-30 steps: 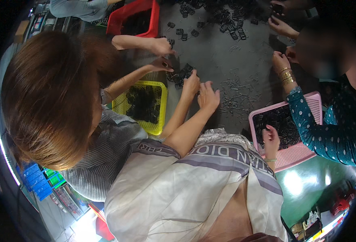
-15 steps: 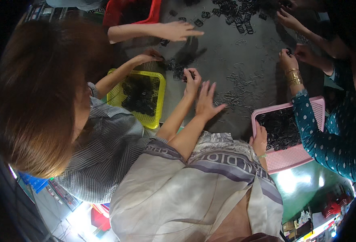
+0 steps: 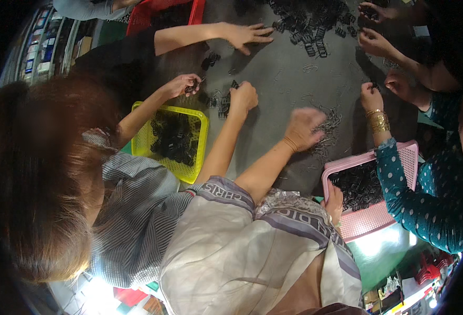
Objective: The person sorts small black components on a table with several other people. They pick up items from the table and place them into a pink basket. The task involves repetitive hand movements and coordination with others.
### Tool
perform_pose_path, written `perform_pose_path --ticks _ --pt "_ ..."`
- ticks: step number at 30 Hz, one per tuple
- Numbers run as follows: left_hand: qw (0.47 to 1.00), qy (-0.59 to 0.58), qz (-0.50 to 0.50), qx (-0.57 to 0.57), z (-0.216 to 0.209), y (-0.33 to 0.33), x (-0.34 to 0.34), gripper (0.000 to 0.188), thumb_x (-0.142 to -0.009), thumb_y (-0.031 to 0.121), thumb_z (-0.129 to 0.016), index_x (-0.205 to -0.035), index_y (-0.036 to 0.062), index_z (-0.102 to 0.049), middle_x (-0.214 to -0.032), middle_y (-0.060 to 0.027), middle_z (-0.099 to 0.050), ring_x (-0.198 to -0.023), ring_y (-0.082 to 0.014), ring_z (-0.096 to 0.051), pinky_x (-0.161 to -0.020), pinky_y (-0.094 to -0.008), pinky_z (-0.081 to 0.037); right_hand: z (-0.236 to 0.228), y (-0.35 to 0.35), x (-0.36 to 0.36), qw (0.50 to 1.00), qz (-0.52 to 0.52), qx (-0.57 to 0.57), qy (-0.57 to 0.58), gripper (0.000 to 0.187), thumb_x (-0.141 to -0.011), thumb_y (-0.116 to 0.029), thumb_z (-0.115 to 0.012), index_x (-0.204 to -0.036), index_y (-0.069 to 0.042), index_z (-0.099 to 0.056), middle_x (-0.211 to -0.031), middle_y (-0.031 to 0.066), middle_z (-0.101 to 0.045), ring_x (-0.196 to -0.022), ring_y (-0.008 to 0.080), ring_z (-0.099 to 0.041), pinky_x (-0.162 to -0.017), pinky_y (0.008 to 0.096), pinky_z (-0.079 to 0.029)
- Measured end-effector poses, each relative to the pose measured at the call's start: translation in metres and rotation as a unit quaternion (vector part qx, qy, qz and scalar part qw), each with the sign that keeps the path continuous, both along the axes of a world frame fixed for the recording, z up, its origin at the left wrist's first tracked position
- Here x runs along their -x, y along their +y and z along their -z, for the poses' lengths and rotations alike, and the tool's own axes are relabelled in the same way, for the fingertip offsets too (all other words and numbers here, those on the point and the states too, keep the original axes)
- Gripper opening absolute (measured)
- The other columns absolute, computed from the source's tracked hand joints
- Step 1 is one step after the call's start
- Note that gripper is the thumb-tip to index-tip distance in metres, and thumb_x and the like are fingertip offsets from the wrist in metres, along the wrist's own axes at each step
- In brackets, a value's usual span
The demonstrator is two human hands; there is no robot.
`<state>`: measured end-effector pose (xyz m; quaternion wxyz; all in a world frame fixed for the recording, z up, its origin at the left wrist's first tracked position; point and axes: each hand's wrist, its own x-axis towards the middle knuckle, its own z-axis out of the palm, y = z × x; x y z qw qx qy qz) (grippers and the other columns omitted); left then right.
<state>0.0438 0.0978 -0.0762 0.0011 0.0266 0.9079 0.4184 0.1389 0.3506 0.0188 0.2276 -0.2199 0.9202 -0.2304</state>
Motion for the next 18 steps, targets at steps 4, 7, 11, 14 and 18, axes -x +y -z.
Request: perform_pose_path --ticks 4,7,11,14,18 --pt "0.944 0.033 -0.253 0.209 0.002 -0.061 0.048 0.070 -0.077 0.043 -0.058 -0.132 0.0063 -0.034 -0.137 -0.0166 -0.032 -0.129 -0.0328 -0.025 -0.104 -0.0523 -0.016 0.008 0.000 -0.007 1.000 0.025 -0.013 -0.006 0.076 -0.057 -0.001 -0.063 -0.129 -0.009 -0.040 -0.102 0.0147 -0.049 -0.091 0.0335 -0.048 -0.080 0.0409 -0.041" --pt "0.955 0.008 -0.168 0.245 0.004 -0.064 0.075 0.071 -0.078 0.045 -0.055 -0.134 0.0073 -0.032 -0.141 -0.0153 -0.027 -0.133 -0.0306 -0.020 -0.106 -0.0514 -0.013 0.014 0.003 -0.001 0.999 0.011 -0.009 -0.029 0.075 -0.057 0.000 -0.064 -0.128 -0.009 -0.042 -0.101 0.0145 -0.049 -0.092 0.0340 -0.048 -0.080 0.0410 -0.041" --pt "0.984 0.053 0.003 0.168 0.003 -0.015 0.113 0.065 -0.079 0.041 -0.056 -0.130 0.0074 -0.038 -0.139 -0.0140 -0.032 -0.132 -0.0298 -0.023 -0.106 -0.0509 -0.016 0.004 -0.014 0.000 0.998 0.055 -0.018 -0.028 0.076 -0.056 0.000 -0.067 -0.128 -0.009 -0.042 -0.102 0.0147 -0.049 -0.093 0.0345 -0.048 -0.081 0.0413 -0.041" --pt "0.978 0.089 0.185 0.037 0.011 0.031 0.110 0.050 -0.077 0.031 -0.060 -0.119 0.0066 -0.049 -0.130 -0.0129 -0.042 -0.127 -0.0294 -0.031 -0.105 -0.0493 -0.021 0.010 -0.013 -0.001 0.997 0.065 -0.006 -0.031 0.073 -0.057 -0.001 -0.065 -0.127 -0.008 -0.043 -0.101 0.0150 -0.049 -0.093 0.0351 -0.048 -0.081 0.0420 -0.041" --pt "0.991 0.119 0.033 -0.051 0.024 0.019 0.134 0.043 -0.075 0.025 -0.063 -0.114 0.0085 -0.053 -0.127 -0.0158 -0.043 -0.125 -0.0340 -0.032 -0.105 -0.0510 -0.020 0.026 -0.006 -0.002 0.998 0.044 0.019 -0.028 0.067 -0.061 -0.003 -0.062 -0.125 -0.005 -0.044 -0.100 0.0166 -0.049 -0.091 0.0360 -0.049 -0.079 0.0436 -0.042"
